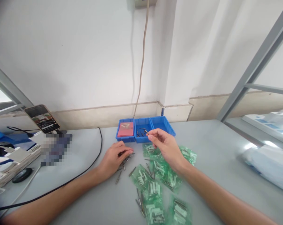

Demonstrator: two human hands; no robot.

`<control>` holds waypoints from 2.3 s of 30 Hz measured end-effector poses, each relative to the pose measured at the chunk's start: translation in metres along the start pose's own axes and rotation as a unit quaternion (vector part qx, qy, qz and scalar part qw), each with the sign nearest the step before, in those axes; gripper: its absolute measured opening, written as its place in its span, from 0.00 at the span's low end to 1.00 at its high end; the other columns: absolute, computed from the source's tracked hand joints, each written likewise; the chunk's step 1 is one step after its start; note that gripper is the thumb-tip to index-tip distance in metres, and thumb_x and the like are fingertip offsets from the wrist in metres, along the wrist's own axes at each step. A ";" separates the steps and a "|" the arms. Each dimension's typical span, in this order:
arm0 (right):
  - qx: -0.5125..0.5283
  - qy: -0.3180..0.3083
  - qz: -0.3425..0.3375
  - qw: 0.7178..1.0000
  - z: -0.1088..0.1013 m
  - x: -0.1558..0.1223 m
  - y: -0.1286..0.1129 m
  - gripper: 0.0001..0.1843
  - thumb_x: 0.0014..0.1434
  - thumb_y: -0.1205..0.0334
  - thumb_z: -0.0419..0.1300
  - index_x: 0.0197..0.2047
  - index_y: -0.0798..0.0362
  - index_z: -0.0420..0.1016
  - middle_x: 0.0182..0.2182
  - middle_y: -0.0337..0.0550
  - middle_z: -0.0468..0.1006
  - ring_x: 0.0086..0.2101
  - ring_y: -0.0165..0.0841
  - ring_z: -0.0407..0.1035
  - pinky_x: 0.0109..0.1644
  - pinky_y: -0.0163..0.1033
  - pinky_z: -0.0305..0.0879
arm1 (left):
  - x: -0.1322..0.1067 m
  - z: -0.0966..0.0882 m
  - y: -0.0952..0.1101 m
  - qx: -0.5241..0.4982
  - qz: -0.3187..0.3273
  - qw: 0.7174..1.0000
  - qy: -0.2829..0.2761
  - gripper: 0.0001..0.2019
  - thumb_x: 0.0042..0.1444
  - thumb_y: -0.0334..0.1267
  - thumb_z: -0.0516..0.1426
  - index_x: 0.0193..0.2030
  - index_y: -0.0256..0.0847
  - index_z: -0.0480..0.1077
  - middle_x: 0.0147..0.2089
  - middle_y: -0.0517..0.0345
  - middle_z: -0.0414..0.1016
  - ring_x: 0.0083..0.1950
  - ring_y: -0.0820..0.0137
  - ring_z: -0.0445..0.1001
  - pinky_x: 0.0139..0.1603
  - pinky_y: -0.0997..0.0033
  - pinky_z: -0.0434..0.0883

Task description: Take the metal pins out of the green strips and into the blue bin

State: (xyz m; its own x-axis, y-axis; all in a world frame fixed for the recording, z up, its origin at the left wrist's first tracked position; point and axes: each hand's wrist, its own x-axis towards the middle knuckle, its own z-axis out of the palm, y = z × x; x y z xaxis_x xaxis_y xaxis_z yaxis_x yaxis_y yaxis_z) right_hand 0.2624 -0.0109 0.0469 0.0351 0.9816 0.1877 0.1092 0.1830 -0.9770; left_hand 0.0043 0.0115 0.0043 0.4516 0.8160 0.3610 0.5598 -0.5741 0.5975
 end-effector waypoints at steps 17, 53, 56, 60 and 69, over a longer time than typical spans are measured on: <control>0.033 -0.009 0.008 0.999 0.001 0.000 0.002 0.18 0.63 0.41 0.70 0.44 0.46 0.83 0.37 0.40 0.77 0.32 0.33 0.64 0.39 0.41 0.64 | -0.002 -0.001 0.000 -0.023 -0.004 1.000 -0.010 0.15 0.72 0.49 0.60 0.41 0.46 0.85 0.34 0.59 0.78 0.38 0.66 0.74 0.47 0.64 0.66; 0.008 -0.020 0.033 0.999 0.002 -0.002 -0.003 0.18 0.64 0.41 0.68 0.43 0.49 0.81 0.37 0.41 0.79 0.31 0.33 0.64 0.40 0.40 0.64 | -0.001 0.000 0.001 -0.027 0.011 0.999 0.033 0.16 0.75 0.43 0.56 0.36 0.40 0.77 0.35 0.58 0.74 0.39 0.66 0.70 0.46 0.67 0.65; 0.007 -0.019 0.032 0.999 0.002 -0.001 -0.003 0.18 0.64 0.42 0.68 0.42 0.49 0.81 0.37 0.42 0.79 0.31 0.33 0.64 0.40 0.40 0.64 | -0.001 0.000 0.000 -0.043 0.012 0.998 0.039 0.14 0.77 0.41 0.54 0.42 0.41 0.78 0.40 0.57 0.73 0.43 0.66 0.71 0.48 0.67 0.67; 0.005 -0.022 0.031 0.999 0.002 -0.001 -0.002 0.18 0.65 0.42 0.68 0.42 0.49 0.81 0.37 0.41 0.79 0.31 0.32 0.63 0.40 0.40 0.64 | -0.001 0.001 -0.001 -0.064 0.014 0.996 0.066 0.14 0.78 0.39 0.50 0.51 0.43 0.77 0.48 0.54 0.73 0.51 0.65 0.73 0.56 0.65 0.69; 0.007 -0.029 0.030 0.999 0.003 -0.002 -0.002 0.17 0.66 0.43 0.67 0.43 0.49 0.80 0.37 0.41 0.79 0.31 0.32 0.64 0.39 0.40 0.64 | 0.001 0.000 -0.001 -0.059 -0.012 0.997 0.044 0.12 0.74 0.42 0.57 0.39 0.42 0.77 0.39 0.58 0.75 0.42 0.67 0.73 0.44 0.67 0.68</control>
State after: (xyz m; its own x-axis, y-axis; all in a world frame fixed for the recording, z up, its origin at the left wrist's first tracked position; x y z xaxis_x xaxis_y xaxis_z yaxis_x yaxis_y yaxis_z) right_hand 0.2590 -0.0129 0.0477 -0.0167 0.9923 0.1224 0.0955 0.1234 -0.9877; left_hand 0.0044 0.0125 0.0043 0.3729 0.8354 0.4038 0.4825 -0.5463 0.6846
